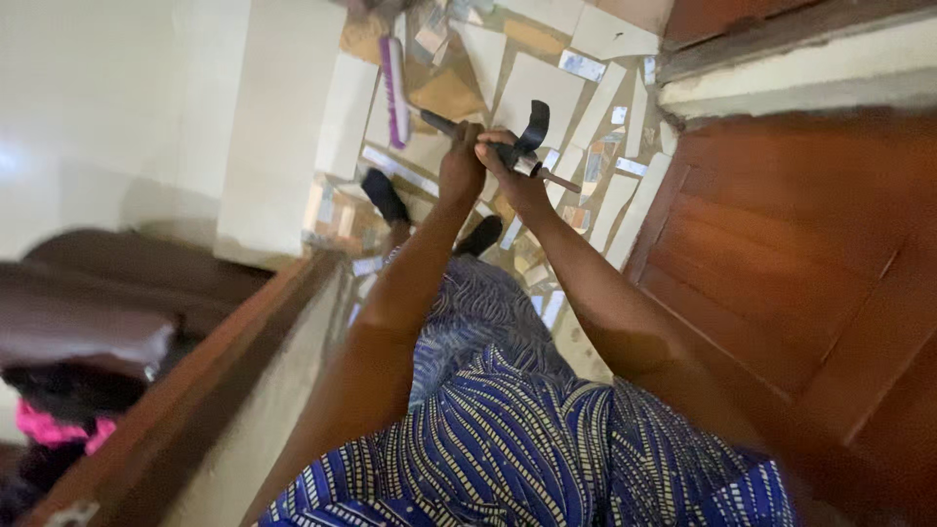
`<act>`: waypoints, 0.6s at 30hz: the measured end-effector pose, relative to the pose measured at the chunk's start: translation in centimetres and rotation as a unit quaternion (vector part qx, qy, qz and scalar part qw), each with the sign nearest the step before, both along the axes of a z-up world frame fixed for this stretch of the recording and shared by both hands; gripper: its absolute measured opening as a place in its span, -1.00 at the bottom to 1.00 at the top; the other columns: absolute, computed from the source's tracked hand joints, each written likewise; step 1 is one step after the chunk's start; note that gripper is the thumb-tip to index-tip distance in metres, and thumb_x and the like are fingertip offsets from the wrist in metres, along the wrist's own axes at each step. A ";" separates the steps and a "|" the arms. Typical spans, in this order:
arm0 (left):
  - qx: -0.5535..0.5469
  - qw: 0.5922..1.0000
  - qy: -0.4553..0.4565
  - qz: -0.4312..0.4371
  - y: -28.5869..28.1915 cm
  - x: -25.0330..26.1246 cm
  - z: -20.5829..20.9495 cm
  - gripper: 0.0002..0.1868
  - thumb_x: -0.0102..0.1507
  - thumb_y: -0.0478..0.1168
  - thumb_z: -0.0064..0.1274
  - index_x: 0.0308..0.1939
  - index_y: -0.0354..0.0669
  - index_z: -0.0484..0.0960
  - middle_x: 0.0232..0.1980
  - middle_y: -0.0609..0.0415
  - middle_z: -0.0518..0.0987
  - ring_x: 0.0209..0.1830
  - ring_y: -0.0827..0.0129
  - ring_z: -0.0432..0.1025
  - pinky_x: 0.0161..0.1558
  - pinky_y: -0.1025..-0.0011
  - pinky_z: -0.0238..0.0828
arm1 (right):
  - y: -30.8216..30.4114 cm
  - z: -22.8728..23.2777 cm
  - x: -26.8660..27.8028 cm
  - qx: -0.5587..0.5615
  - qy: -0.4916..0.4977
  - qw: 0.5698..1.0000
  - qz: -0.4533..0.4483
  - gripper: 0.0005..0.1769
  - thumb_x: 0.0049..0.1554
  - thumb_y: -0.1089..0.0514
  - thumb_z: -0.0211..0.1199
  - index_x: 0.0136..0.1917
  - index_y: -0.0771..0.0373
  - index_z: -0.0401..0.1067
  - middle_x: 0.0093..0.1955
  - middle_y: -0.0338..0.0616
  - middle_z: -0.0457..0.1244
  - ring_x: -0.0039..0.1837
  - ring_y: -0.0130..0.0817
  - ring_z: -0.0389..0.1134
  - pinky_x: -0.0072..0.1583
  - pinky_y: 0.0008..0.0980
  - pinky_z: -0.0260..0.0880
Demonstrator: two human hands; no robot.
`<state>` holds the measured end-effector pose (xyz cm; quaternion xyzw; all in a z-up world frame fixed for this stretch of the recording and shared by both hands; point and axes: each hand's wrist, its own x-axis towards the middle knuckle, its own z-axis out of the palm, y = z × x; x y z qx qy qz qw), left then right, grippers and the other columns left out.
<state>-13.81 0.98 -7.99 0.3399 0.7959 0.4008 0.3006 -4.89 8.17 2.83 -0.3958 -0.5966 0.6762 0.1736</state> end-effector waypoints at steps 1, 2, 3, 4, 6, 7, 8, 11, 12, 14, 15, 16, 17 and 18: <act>-0.007 1.000 -0.005 0.012 -0.8 -0.3 0.0 -0.74 0.44 -0.25 -0.06 0.21 -0.05 0.43 0.30 -0.12 0.51 0.08 -0.24 0.54 -0.02 -0.07 0.47 | -0.5 0.2 -0.4 -0.029 -0.003 1.000 0.001 -0.66 0.27 0.02 0.34 0.18 0.29 0.51 0.07 -0.27 0.36 0.13 -0.55 0.36 0.21 -0.45 0.39; 0.024 0.999 0.017 0.024 -1.4 -0.8 -0.1 -0.75 0.42 -0.26 -0.08 0.19 -0.07 0.43 0.26 -0.12 0.50 0.04 -0.26 0.53 -0.04 -0.07 0.47 | -1.0 0.4 -0.7 -0.057 -0.007 0.998 0.002 -0.63 0.26 0.01 0.34 0.22 0.30 0.50 0.10 -0.27 0.37 0.16 -0.56 0.36 0.25 -0.46 0.39; 0.052 0.997 0.040 0.035 -2.3 -1.3 -0.2 -0.75 0.41 -0.27 -0.10 0.17 -0.09 0.42 0.22 -0.13 0.50 0.00 -0.28 0.52 -0.07 -0.07 0.48 | -1.3 0.5 -1.1 -0.066 -0.011 0.998 0.013 -0.63 0.26 0.01 0.34 0.22 0.30 0.50 0.10 -0.27 0.37 0.16 -0.56 0.36 0.25 -0.46 0.39; 0.043 0.997 0.038 0.047 -3.3 -1.2 -0.3 -0.75 0.41 -0.27 -0.10 0.17 -0.09 0.42 0.22 -0.13 0.50 0.00 -0.28 0.52 -0.07 -0.07 0.48 | -1.5 0.5 -1.4 -0.097 0.011 0.995 0.035 -0.60 0.25 -0.01 0.32 0.24 0.28 0.48 0.13 -0.30 0.36 0.18 -0.58 0.36 0.27 -0.48 0.39; 0.005 0.997 0.043 0.065 -4.3 -2.1 -1.3 -0.68 0.34 -0.32 -0.15 0.19 -0.13 0.40 0.28 -0.20 0.45 -0.07 -0.30 0.49 -0.16 -0.11 0.42 | -2.0 -0.3 -2.7 -0.129 0.036 0.989 0.062 -0.58 0.25 -0.02 0.31 0.27 0.25 0.45 0.15 -0.33 0.36 0.21 -0.59 0.36 0.29 -0.50 0.39; 0.005 0.996 0.044 0.071 -4.7 -2.6 -1.9 -0.68 0.34 -0.32 -0.15 0.19 -0.13 0.40 0.28 -0.20 0.45 -0.07 -0.30 0.49 -0.16 -0.11 0.42 | -2.4 -0.9 -2.9 -0.074 0.008 0.992 0.097 -0.54 0.25 -0.01 0.32 0.30 0.28 0.43 0.21 -0.32 0.34 0.26 -0.58 0.34 0.32 -0.51 0.35; -0.014 0.995 0.066 0.080 -5.5 -3.0 -2.5 -0.66 0.32 -0.34 -0.16 0.18 -0.13 0.41 0.27 -0.20 0.45 -0.05 -0.30 0.49 -0.14 -0.10 0.42 | -2.7 -1.8 -3.4 -0.019 -0.019 0.991 0.131 -0.51 0.25 0.00 0.33 0.34 0.31 0.40 0.27 -0.32 0.31 0.31 -0.57 0.31 0.34 -0.52 0.31; -0.080 0.990 0.040 0.110 -8.2 -3.3 -3.8 -0.68 0.34 -0.35 -0.17 0.17 -0.12 0.43 0.30 -0.18 0.46 -0.02 -0.28 0.50 -0.12 -0.09 0.44 | -5.1 -4.0 -3.7 -0.111 -0.117 0.983 0.088 -0.54 0.28 0.02 0.43 0.27 0.42 0.57 -0.02 -0.17 0.28 -0.04 -0.40 0.16 0.00 -0.36 0.20; -0.115 0.985 0.002 0.129 -9.2 -3.2 -4.2 -0.72 0.37 -0.33 -0.16 0.17 -0.11 0.45 0.32 -0.15 0.47 -0.02 -0.27 0.51 -0.11 -0.08 0.45 | -6.1 -4.2 -3.5 -0.120 -0.126 0.980 0.092 -0.54 0.28 0.02 0.43 0.27 0.42 0.57 -0.02 -0.17 0.28 -0.04 -0.40 0.16 0.00 -0.36 0.20; -0.116 0.981 0.024 0.155 -10.8 -3.5 -5.1 -0.70 0.37 -0.34 -0.18 0.18 -0.10 0.45 0.35 -0.16 0.45 -0.02 -0.23 0.53 -0.08 -0.04 0.49 | -7.1 -4.6 -5.0 -0.097 0.005 0.991 0.092 -0.59 0.23 0.04 0.39 0.23 0.34 0.46 0.08 -0.28 0.36 0.07 -0.59 0.32 0.10 -0.48 0.39; -0.115 0.976 0.047 0.180 -11.7 -3.5 -5.5 -0.69 0.37 -0.34 -0.20 0.19 -0.10 0.45 0.38 -0.16 0.44 -0.01 -0.20 0.55 -0.05 0.00 0.52 | -7.5 -4.5 -5.6 -0.098 0.002 0.990 0.097 -0.59 0.23 0.04 0.39 0.23 0.34 0.46 0.08 -0.28 0.36 0.07 -0.59 0.32 0.10 -0.48 0.39; -0.117 0.975 0.045 0.186 -12.6 -3.7 -6.1 -0.69 0.37 -0.34 -0.20 0.19 -0.10 0.45 0.38 -0.16 0.44 -0.01 -0.20 0.55 -0.05 0.00 0.52 | -7.8 -4.4 -6.2 -0.054 -0.009 0.993 0.108 -0.66 0.25 0.07 0.39 0.16 0.32 0.44 0.03 -0.28 0.33 0.04 -0.57 0.30 0.07 -0.47 0.37; -0.108 0.974 0.047 0.196 -13.7 -3.9 -6.8 -0.70 0.39 -0.35 -0.20 0.20 -0.11 0.46 0.38 -0.15 0.44 0.02 -0.19 0.55 -0.02 0.03 0.54 | -8.2 -4.5 -6.6 -0.010 -0.018 0.993 0.120 -0.72 0.27 0.09 0.38 0.09 0.31 0.41 -0.02 -0.27 0.31 0.02 -0.56 0.27 0.04 -0.46 0.35; -0.099 0.972 0.049 0.205 -14.7 -4.0 -7.5 -0.70 0.41 -0.37 -0.20 0.21 -0.13 0.46 0.38 -0.14 0.44 0.05 -0.18 0.55 0.02 0.05 0.55 | -8.6 -4.8 -6.9 -0.012 -0.019 0.992 0.126 -0.72 0.27 0.09 0.38 0.09 0.31 0.41 -0.02 -0.27 0.31 0.02 -0.56 0.27 0.04 -0.46 0.35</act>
